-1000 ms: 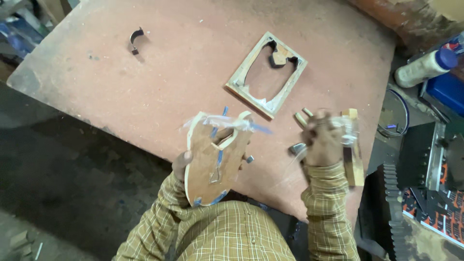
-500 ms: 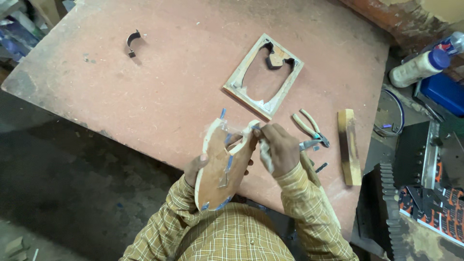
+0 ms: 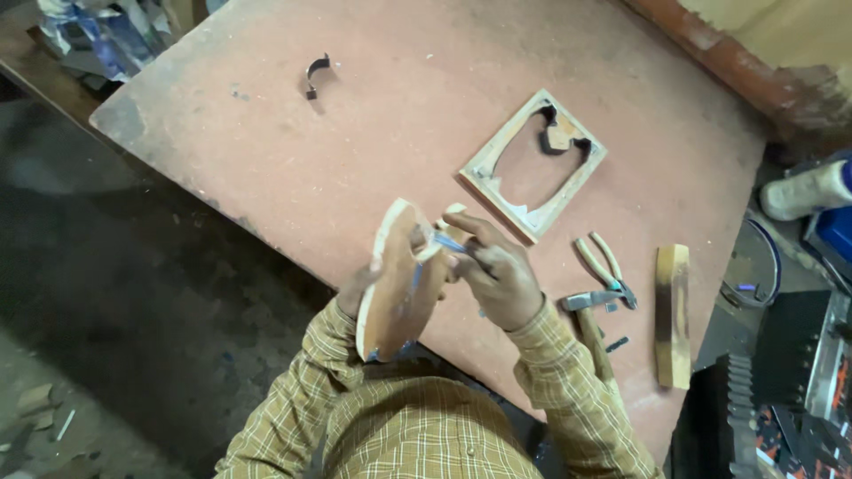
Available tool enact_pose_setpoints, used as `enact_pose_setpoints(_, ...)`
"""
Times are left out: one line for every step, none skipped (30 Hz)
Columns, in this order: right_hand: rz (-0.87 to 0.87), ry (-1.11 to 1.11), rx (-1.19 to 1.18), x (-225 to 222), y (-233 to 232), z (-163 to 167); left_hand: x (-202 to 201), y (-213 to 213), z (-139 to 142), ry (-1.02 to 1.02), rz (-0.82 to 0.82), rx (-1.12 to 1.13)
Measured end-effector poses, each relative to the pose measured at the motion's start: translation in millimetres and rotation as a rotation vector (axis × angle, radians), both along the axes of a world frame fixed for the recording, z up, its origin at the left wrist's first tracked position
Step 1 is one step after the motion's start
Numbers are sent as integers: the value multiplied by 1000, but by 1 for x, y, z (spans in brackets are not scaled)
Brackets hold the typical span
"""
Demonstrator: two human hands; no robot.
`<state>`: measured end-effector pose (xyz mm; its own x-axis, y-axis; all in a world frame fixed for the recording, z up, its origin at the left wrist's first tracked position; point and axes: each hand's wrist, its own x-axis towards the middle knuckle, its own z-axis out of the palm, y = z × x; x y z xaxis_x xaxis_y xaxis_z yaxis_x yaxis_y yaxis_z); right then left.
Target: The person peels blue tape off a wooden board, then hammers a thin metal strip seated in the cutout of a wooden frame. They peel tape from a cut wooden piece, bend and trim the metal strip with pliers, and hammer the strip to fit the frame's cutout shape.
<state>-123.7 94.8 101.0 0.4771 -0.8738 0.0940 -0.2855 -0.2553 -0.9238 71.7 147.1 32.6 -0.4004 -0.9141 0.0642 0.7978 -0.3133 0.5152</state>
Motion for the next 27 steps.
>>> enact_pose_setpoints(1,61,-6,9,-1,1,-3,2,-5,-14,26,31)
enact_pose_setpoints(-1,123,-6,17,-3,2,-4,7,-10,-28,46,67)
enact_pose_setpoints(-6,183,-8,24,-4,4,-5,11,-15,-42,40,62)
enact_pose_setpoints(-16,206,52,29,-5,6,-4,13,-20,-59,35,51)
enact_pose_setpoints(-23,228,106,33,-8,8,-1,14,-25,-77,33,35)
enact_pose_setpoints(-26,249,157,37,-11,9,3,14,-30,-97,33,12)
enact_pose_setpoints(1,212,178,40,-14,9,8,13,-34,-116,33,-8)
enact_pose_setpoints(28,179,202,42,-16,8,12,12,-39,-132,33,-25)
enact_pose_setpoints(56,147,231,45,-18,5,17,10,-43,-163,28,-27)
enact_pose_setpoints(70,177,196,48,-19,1,23,7,-47,-194,23,-26)
enact_pose_setpoints(85,205,159,51,-20,-3,27,5,-50,-225,20,-25)
enact_pose_setpoints(100,231,118,55,-20,-8,32,4,-52,-283,68,-64)
enact_pose_setpoints(106,184,68,59,-20,-13,35,4,-54,-342,116,-106)
enact_pose_setpoints(109,135,20,64,-19,-18,39,4,-54,-401,161,-147)
enact_pose_setpoints(111,87,-29,67,-17,-21,44,5,-54,-468,259,-208)
enact_pose_setpoints(132,121,-42,69,-15,-24,50,8,-52,-535,355,-268)
enact_pose_setpoints(153,155,-54,71,-11,-25,57,12,-49,-601,453,-326)
enact_pose_setpoints(175,189,-68,72,-6,-25,65,12,-44,-798,675,-436)
enact_pose_setpoints(231,119,-182,74,-1,-26,71,12,-39,-993,899,-547)
enact_pose_setpoints(291,52,-293,75,7,-26,93,10,-32,-790,812,-245)
enact_pose_setpoints(356,-19,-400,79,15,-27,119,6,-24,-580,715,49)
enact_pose_setpoints(290,-119,-345,86,26,-30,138,8,-16,-491,730,26)
enact_pose_setpoints(228,-216,-281,95,39,-35,158,13,-8,-403,747,6)
enact_pose_setpoints(165,-311,-213,108,47,-43,178,20,-1,-317,765,-13)
enact_pose_setpoints(316,-557,-208,128,53,-55,197,26,4,-232,782,-40)
enact_pose_setpoints(466,-806,-202,157,60,-69,215,27,8,-150,798,-74)
enact_pose_setpoints(612,-1055,-188,178,65,-81,229,28,8,-130,772,-100)
